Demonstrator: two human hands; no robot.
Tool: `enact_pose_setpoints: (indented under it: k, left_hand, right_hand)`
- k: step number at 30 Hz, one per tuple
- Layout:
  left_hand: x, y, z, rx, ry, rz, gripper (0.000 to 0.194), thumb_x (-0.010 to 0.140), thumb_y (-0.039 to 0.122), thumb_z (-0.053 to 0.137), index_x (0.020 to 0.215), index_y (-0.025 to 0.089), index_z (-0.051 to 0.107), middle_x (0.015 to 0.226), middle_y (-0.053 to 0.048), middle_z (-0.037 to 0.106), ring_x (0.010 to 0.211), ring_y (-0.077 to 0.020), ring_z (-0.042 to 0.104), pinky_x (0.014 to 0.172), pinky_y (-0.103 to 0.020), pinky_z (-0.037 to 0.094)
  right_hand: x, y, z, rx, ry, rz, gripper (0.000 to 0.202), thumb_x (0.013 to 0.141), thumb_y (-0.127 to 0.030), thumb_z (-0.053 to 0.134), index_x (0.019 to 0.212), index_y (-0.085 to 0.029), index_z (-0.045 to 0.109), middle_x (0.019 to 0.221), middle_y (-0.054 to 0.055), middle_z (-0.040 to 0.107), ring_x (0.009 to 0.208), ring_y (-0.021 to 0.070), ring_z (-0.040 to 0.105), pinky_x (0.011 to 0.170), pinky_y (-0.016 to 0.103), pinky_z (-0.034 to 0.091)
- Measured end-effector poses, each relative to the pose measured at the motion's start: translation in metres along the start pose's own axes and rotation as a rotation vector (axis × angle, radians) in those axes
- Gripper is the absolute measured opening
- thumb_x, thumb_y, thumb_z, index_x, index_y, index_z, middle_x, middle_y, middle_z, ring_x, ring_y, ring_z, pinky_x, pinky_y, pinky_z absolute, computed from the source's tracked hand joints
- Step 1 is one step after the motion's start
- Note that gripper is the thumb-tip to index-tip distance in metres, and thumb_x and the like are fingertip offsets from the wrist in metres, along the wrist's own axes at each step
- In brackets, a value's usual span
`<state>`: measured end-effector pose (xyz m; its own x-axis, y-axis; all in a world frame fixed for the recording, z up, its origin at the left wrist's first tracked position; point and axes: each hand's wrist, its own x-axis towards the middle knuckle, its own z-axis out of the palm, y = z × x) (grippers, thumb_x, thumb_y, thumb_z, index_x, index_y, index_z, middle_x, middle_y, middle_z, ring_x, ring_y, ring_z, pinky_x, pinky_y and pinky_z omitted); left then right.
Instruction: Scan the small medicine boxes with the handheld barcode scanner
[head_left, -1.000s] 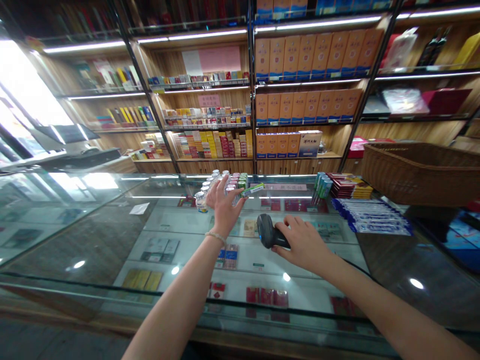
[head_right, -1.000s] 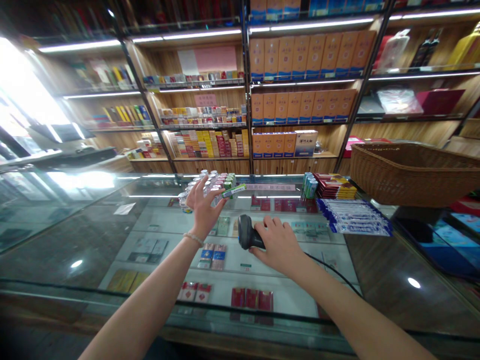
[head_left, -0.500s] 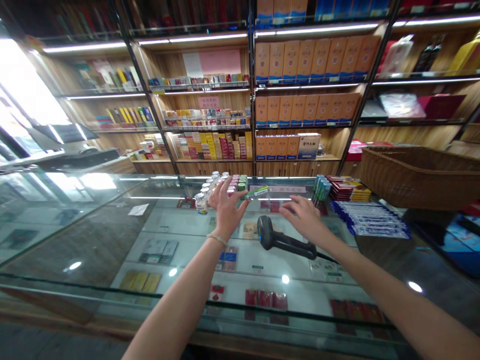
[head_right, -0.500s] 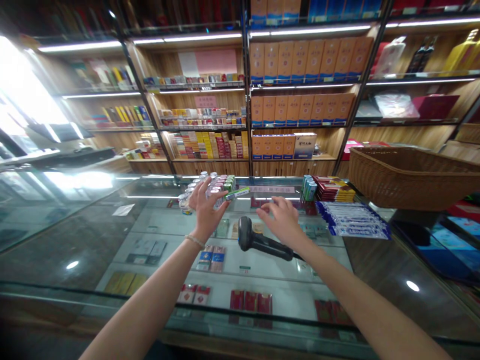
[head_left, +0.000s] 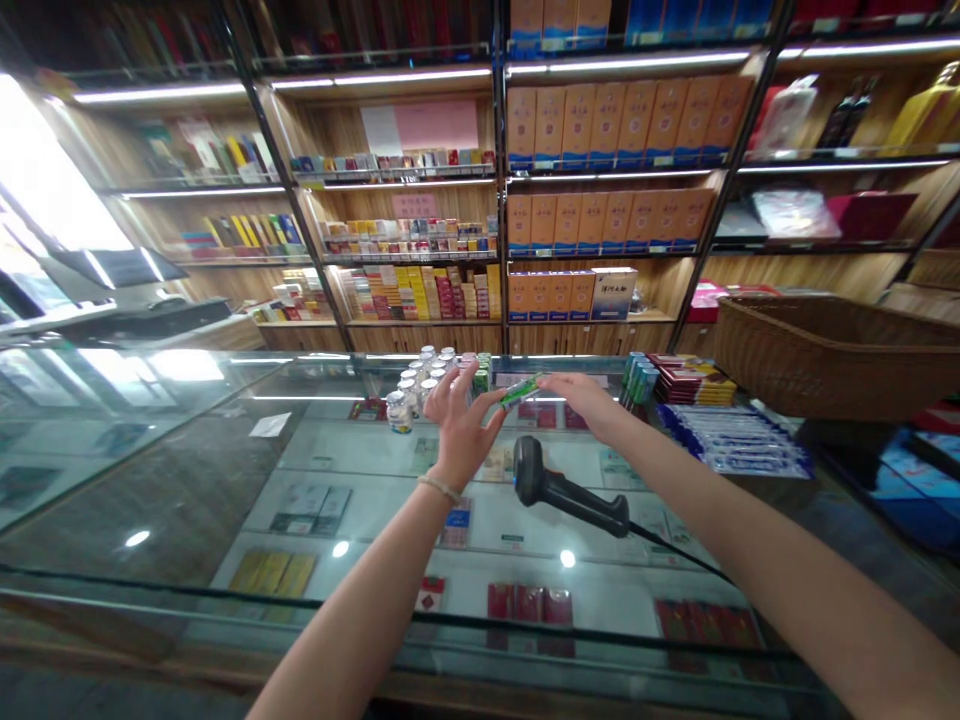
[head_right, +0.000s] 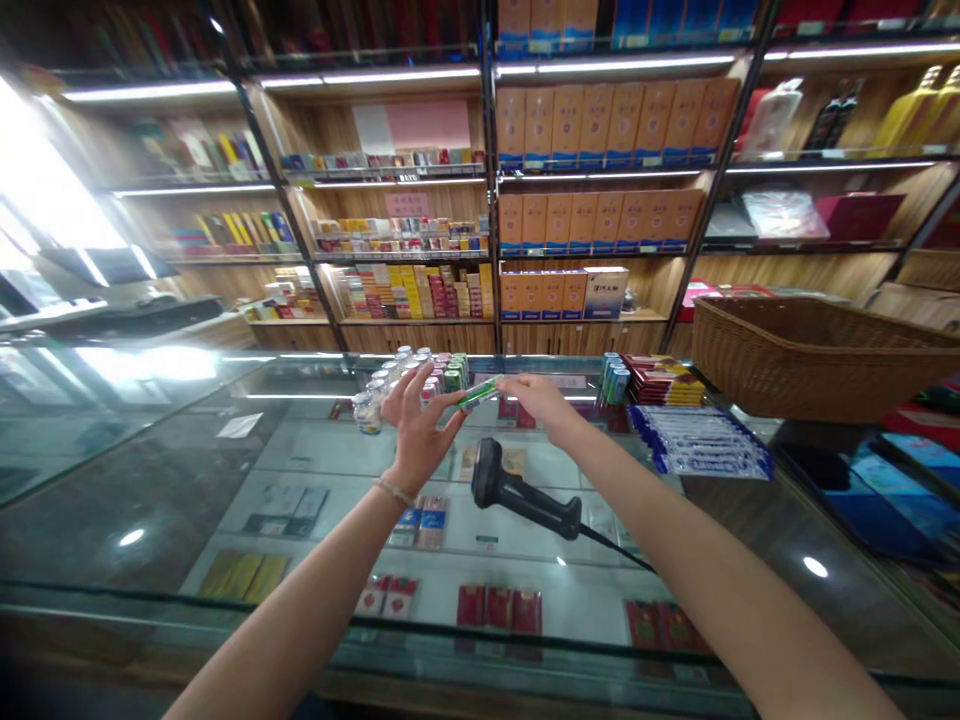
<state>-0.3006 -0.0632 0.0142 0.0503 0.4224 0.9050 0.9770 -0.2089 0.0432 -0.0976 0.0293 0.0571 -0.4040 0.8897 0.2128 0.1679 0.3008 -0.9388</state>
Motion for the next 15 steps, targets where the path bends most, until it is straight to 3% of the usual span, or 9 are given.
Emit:
enact_pose_setpoints:
  k: [3, 8, 11, 15]
  left_hand:
    - [0.002, 0.007, 0.001, 0.008, -0.054, -0.030, 0.020, 0.093, 0.039, 0.071, 0.111, 0.031, 0.076, 0.158, -0.008, 0.046, 0.149, -0.0338, 0.035, 0.123, -0.055, 0.029]
    - [0.011, 0.021, 0.000, -0.044, -0.143, -0.031, 0.030, 0.090, 0.049, 0.073, 0.115, 0.031, 0.075, 0.159, -0.011, 0.040, 0.151, -0.0354, 0.032, 0.125, -0.058, 0.025]
    - [0.022, 0.027, -0.003, -0.068, -0.163, -0.066, 0.029, 0.093, 0.047, 0.070, 0.117, 0.030, 0.074, 0.160, -0.011, 0.040, 0.152, -0.0344, 0.031, 0.126, -0.057, 0.025]
    - [0.040, 0.035, -0.004, -0.091, -0.217, -0.110, 0.030, 0.092, 0.043, 0.072, 0.119, 0.031, 0.073, 0.162, -0.008, 0.040, 0.153, -0.0337, 0.030, 0.127, -0.057, 0.024]
  right_hand:
    - [0.005, -0.003, -0.003, -0.041, 0.036, -0.040, 0.039, 0.079, -0.057, 0.068, 0.080, -0.019, 0.078, 0.114, 0.010, 0.076, 0.119, 0.0297, 0.063, 0.109, 0.044, 0.040]
    - [0.007, -0.012, -0.021, -0.281, 0.143, -0.182, 0.025, 0.076, -0.042, 0.076, 0.092, -0.023, 0.080, 0.150, 0.011, 0.058, 0.148, 0.0342, 0.037, 0.122, 0.056, 0.023]
    - [0.005, -0.017, -0.034, -0.589, 0.144, -0.341, 0.025, 0.079, -0.040, 0.075, 0.100, -0.027, 0.080, 0.157, 0.008, 0.052, 0.152, 0.0360, 0.028, 0.120, 0.062, 0.022]
    - [0.000, -0.019, -0.047, -0.777, 0.120, -0.459, 0.024, 0.084, -0.039, 0.073, 0.104, -0.029, 0.080, 0.160, 0.007, 0.048, 0.154, 0.0367, 0.024, 0.120, 0.062, 0.023]
